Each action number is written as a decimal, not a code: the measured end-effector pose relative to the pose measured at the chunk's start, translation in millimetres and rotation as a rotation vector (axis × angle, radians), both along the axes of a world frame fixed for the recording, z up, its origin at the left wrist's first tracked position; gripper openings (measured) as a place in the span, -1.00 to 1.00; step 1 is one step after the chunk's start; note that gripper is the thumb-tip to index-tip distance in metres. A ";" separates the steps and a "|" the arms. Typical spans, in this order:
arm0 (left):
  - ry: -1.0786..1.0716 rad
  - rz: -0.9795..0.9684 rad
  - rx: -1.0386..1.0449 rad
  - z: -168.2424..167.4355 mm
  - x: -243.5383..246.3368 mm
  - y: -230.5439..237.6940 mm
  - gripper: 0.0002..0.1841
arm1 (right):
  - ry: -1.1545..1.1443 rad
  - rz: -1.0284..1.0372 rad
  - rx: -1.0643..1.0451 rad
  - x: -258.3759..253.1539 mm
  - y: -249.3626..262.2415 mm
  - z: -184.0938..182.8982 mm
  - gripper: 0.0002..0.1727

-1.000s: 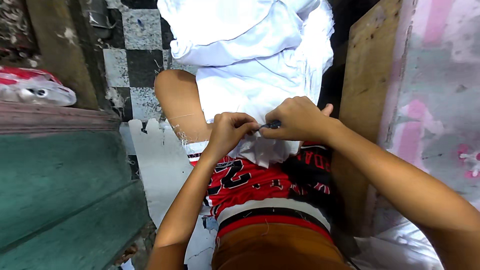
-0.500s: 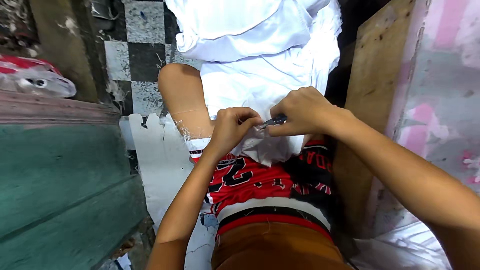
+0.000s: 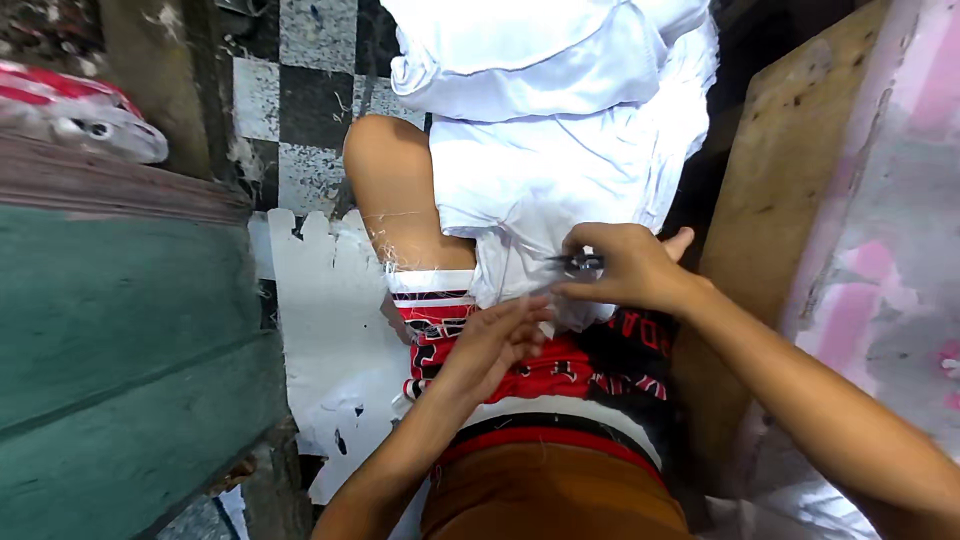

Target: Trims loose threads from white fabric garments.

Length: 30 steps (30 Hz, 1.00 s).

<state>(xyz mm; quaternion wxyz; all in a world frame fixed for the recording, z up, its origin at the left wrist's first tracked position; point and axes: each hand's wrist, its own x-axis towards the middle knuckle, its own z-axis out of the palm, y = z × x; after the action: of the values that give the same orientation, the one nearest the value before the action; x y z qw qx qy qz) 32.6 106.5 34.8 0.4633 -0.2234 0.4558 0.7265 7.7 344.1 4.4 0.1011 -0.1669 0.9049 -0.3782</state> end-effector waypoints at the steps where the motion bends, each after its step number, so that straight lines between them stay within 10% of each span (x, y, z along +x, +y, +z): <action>1: -0.140 0.104 0.041 -2.6 1.3 8.4 -0.67 | 0.018 -0.040 -0.031 8.6 -0.6 -2.8 -0.68; 8: -0.552 0.440 0.438 -5.7 3.2 34.3 -0.71 | 0.229 -0.224 -0.139 39.5 -17.1 7.2 -0.81; 15: -0.138 0.519 0.055 -1.8 6.7 35.3 -0.79 | 0.389 -0.099 -0.085 45.9 -27.0 -2.4 -0.86; 19: 0.109 0.532 -0.021 -12.8 8.1 31.6 -0.83 | 0.362 -0.073 -0.087 37.4 -27.6 0.4 -0.56; 30: 0.319 0.538 -0.118 -19.3 13.5 33.7 -0.84 | 0.581 -0.153 0.249 29.8 -44.5 13.8 -0.55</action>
<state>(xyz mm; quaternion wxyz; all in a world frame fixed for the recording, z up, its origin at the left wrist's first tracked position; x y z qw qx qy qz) 46.2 140.2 15.5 0.1633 -0.2459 0.4886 0.8210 37.5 299.6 18.2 -0.1707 -0.1858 0.9451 -0.2076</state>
